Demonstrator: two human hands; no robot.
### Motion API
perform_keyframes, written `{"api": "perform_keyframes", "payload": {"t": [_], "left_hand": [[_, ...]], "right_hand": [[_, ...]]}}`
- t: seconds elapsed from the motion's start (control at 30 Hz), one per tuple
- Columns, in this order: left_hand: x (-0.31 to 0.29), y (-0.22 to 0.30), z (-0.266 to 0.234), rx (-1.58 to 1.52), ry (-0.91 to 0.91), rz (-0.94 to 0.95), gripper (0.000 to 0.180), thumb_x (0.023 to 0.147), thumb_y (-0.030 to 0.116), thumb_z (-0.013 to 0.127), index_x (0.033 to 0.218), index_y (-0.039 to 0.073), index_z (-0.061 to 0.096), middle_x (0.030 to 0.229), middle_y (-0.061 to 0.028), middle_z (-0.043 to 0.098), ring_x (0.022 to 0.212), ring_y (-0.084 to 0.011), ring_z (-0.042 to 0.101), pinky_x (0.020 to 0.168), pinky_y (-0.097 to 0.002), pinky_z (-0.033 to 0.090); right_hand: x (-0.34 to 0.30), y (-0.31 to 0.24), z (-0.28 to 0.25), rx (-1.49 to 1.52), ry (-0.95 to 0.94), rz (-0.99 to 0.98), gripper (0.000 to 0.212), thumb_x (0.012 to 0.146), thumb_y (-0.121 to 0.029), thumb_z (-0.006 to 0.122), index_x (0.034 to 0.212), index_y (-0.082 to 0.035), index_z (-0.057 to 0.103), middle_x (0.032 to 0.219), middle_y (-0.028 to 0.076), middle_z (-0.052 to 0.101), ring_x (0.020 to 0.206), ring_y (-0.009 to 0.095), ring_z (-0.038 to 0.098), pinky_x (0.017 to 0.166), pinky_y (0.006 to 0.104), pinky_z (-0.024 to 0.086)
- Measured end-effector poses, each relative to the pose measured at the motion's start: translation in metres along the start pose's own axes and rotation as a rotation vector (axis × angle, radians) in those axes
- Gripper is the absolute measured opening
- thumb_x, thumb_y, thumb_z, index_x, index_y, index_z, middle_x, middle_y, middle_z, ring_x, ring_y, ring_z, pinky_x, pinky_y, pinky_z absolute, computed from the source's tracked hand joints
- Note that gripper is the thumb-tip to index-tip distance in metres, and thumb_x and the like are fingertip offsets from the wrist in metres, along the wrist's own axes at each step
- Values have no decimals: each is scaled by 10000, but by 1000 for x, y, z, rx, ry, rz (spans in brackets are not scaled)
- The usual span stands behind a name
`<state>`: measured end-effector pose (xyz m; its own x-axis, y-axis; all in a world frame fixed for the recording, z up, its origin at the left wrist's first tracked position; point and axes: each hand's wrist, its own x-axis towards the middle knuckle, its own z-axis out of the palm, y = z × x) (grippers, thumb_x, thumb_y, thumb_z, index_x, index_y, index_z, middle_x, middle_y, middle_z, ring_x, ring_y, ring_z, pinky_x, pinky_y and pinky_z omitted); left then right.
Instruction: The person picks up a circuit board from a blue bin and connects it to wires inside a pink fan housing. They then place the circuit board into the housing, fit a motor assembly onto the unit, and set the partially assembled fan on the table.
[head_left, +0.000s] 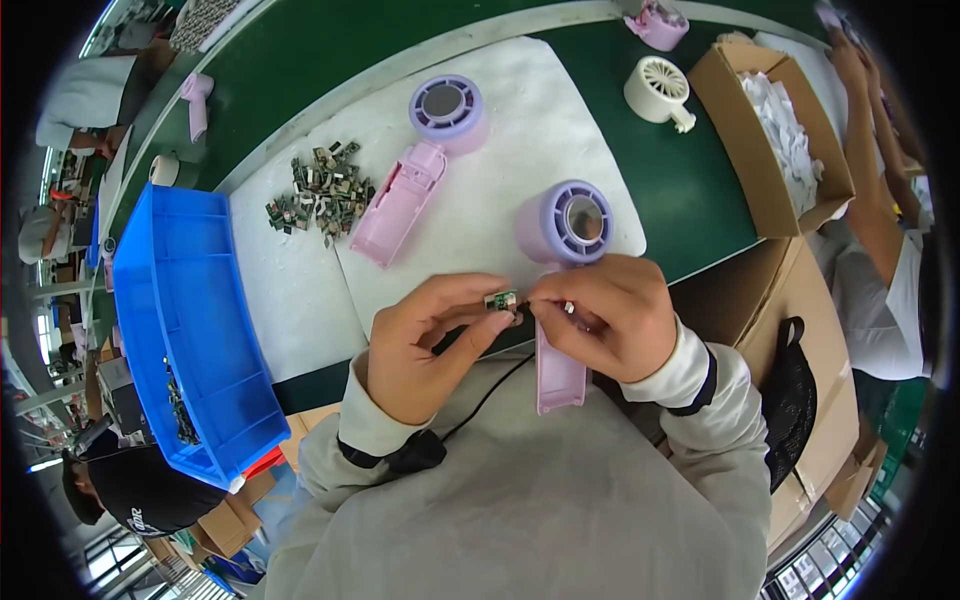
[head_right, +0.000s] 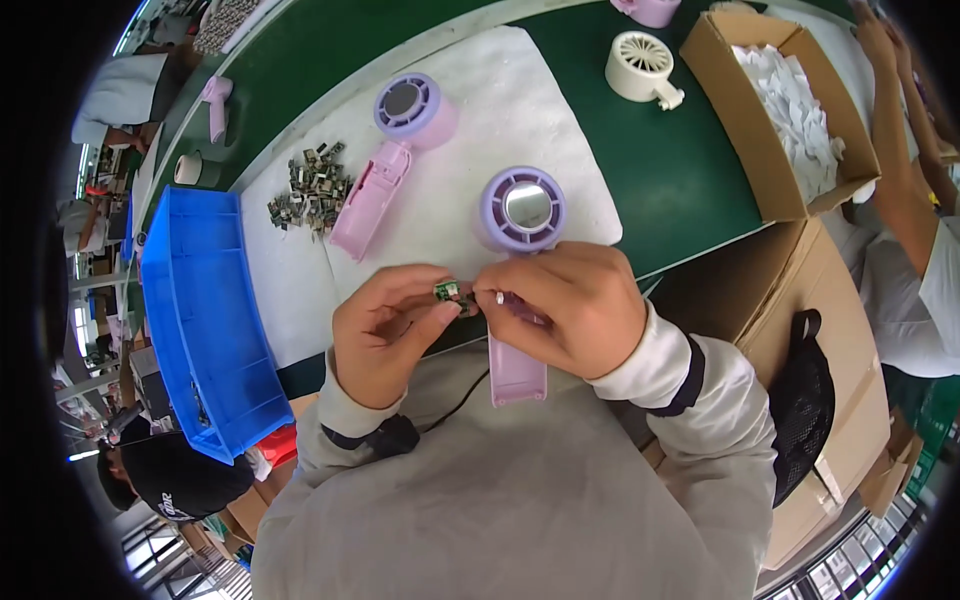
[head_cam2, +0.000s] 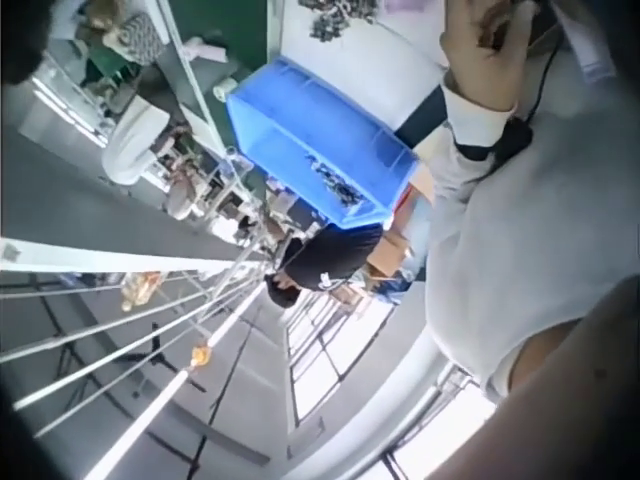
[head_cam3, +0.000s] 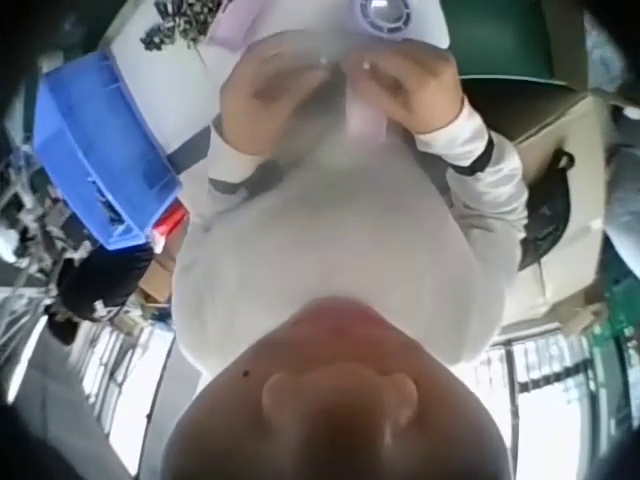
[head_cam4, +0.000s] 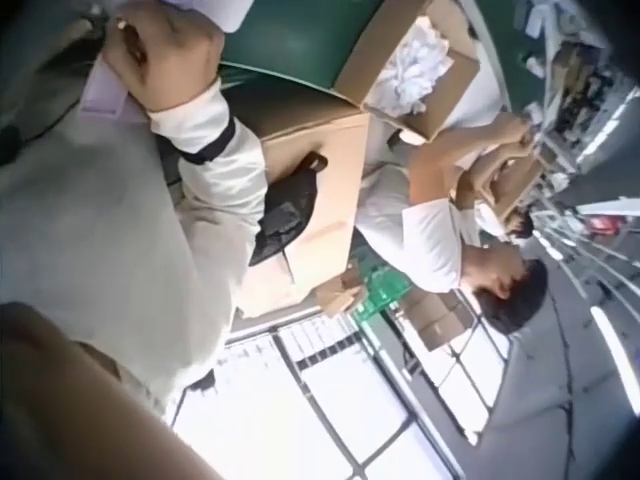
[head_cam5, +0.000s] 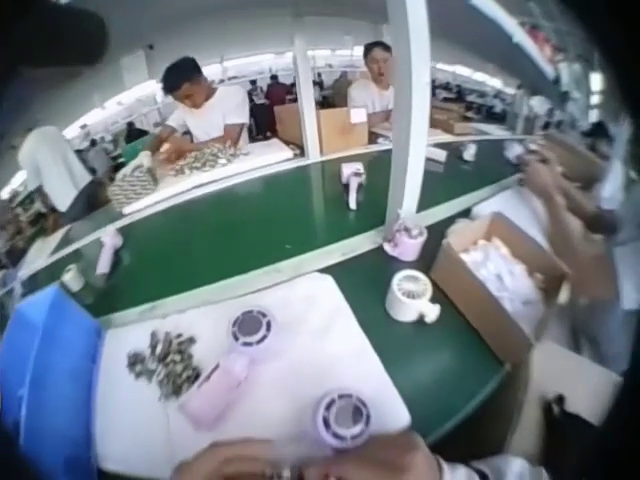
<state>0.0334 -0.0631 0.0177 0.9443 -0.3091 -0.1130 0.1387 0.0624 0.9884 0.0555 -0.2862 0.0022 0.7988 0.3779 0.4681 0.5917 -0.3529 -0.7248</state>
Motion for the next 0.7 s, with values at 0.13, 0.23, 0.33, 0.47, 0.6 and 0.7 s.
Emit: {"api": "perform_keyframes", "payload": {"t": [0.13,0.23,0.33,0.47,0.6,0.7], "left_hand": [[-1,-11,0,59,-50,61,292,980,-89,623,1271,-84,647,1245,-176,705,1097,-209,711,959,-301,566],[-1,-13,1,109,-41,137,299,981,-92,620,1277,-82,651,1244,-188,706,1106,-217,711,951,-303,568],[-4,-13,-1,187,-8,201,293,973,-77,639,1262,-52,677,1251,-180,711,1107,-214,712,933,-304,572],[-14,-12,-7,447,33,277,306,950,-48,670,1252,-7,703,1256,-177,709,1102,-248,717,940,-339,576],[-5,-21,0,341,56,495,269,926,-22,696,1192,15,719,1214,-169,713,1092,-308,712,907,-360,571],[-3,-29,3,334,54,552,263,926,-19,695,1184,28,721,1169,-147,719,1040,-316,713,874,-374,571]], "right_hand": [[-3,0,-3,-7,31,3,163,777,-16,781,932,-42,738,631,24,588,480,148,495,462,310,381],[-5,0,-3,0,32,8,159,777,-17,782,928,-45,739,634,23,592,480,146,491,463,312,381],[-2,-1,1,6,20,-5,153,778,-22,782,922,-45,739,643,27,602,481,152,492,467,314,384],[0,-3,11,4,-2,-6,128,789,-54,780,909,-41,738,687,49,649,490,189,505,486,324,402],[-12,-10,4,-140,16,112,93,812,-40,767,891,-36,718,678,69,634,501,205,511,493,330,377],[-21,-3,4,-155,21,136,92,810,4,773,877,0,711,654,67,592,494,141,424,482,312,299]]}}
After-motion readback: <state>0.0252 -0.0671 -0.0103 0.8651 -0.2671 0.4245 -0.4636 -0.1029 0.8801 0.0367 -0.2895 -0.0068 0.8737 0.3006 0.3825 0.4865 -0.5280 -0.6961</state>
